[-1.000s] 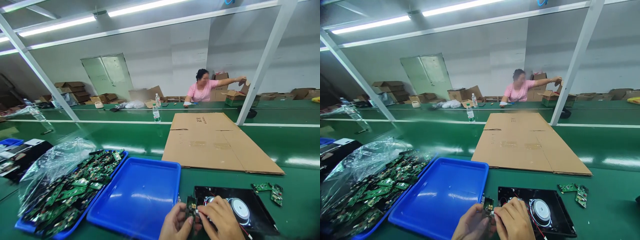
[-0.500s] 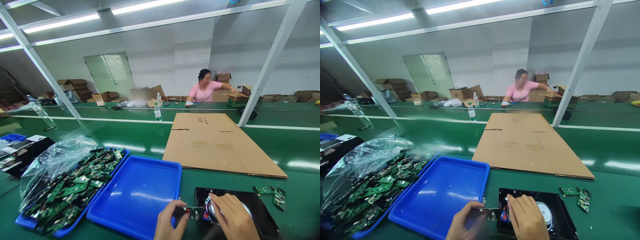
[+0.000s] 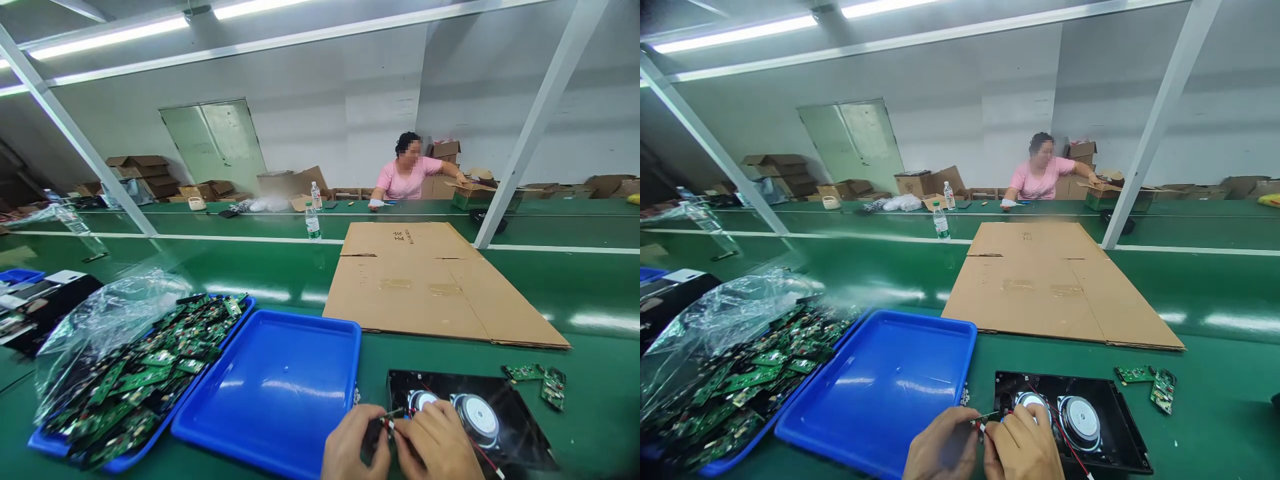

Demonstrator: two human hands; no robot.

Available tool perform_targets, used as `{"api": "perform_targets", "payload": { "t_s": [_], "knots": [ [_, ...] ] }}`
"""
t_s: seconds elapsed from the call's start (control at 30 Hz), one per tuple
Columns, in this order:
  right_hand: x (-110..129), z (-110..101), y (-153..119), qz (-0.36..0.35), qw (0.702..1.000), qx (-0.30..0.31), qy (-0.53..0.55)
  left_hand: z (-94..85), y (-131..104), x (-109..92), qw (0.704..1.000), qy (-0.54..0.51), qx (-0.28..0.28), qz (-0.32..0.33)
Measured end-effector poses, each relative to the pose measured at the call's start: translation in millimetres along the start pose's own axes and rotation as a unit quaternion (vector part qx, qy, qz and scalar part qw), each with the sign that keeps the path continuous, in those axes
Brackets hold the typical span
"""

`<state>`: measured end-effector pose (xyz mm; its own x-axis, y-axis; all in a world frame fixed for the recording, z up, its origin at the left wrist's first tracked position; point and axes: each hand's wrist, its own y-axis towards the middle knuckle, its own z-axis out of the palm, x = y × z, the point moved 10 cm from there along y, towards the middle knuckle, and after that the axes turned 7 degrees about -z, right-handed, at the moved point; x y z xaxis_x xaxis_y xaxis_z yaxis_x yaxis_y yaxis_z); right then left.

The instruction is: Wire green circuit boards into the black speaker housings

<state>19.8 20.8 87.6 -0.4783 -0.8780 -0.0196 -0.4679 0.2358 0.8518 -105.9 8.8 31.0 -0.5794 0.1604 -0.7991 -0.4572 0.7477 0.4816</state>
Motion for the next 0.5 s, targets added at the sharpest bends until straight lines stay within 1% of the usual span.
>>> {"api": "perform_targets", "payload": {
  "t_s": [0.13,0.27,0.43,0.5],
  "knots": [
    [0,-2,1,-0.003,1.000,-0.001,-0.003,2.5,-1,-2,1.000,0.025,0.009,0.013],
    [2,-2,1,-0.024,1.000,0.007,-0.016,4.5,-1,-5,0.999,0.035,0.018,0.020],
    [1,-2,-2,-0.021,0.999,0.014,-0.027,11.0,-4,-12,0.992,0.095,0.049,0.065],
    [0,-2,-4,-0.016,0.999,0.022,-0.022,12.9,-4,-12,0.990,0.110,0.057,0.071]
  ]
}}
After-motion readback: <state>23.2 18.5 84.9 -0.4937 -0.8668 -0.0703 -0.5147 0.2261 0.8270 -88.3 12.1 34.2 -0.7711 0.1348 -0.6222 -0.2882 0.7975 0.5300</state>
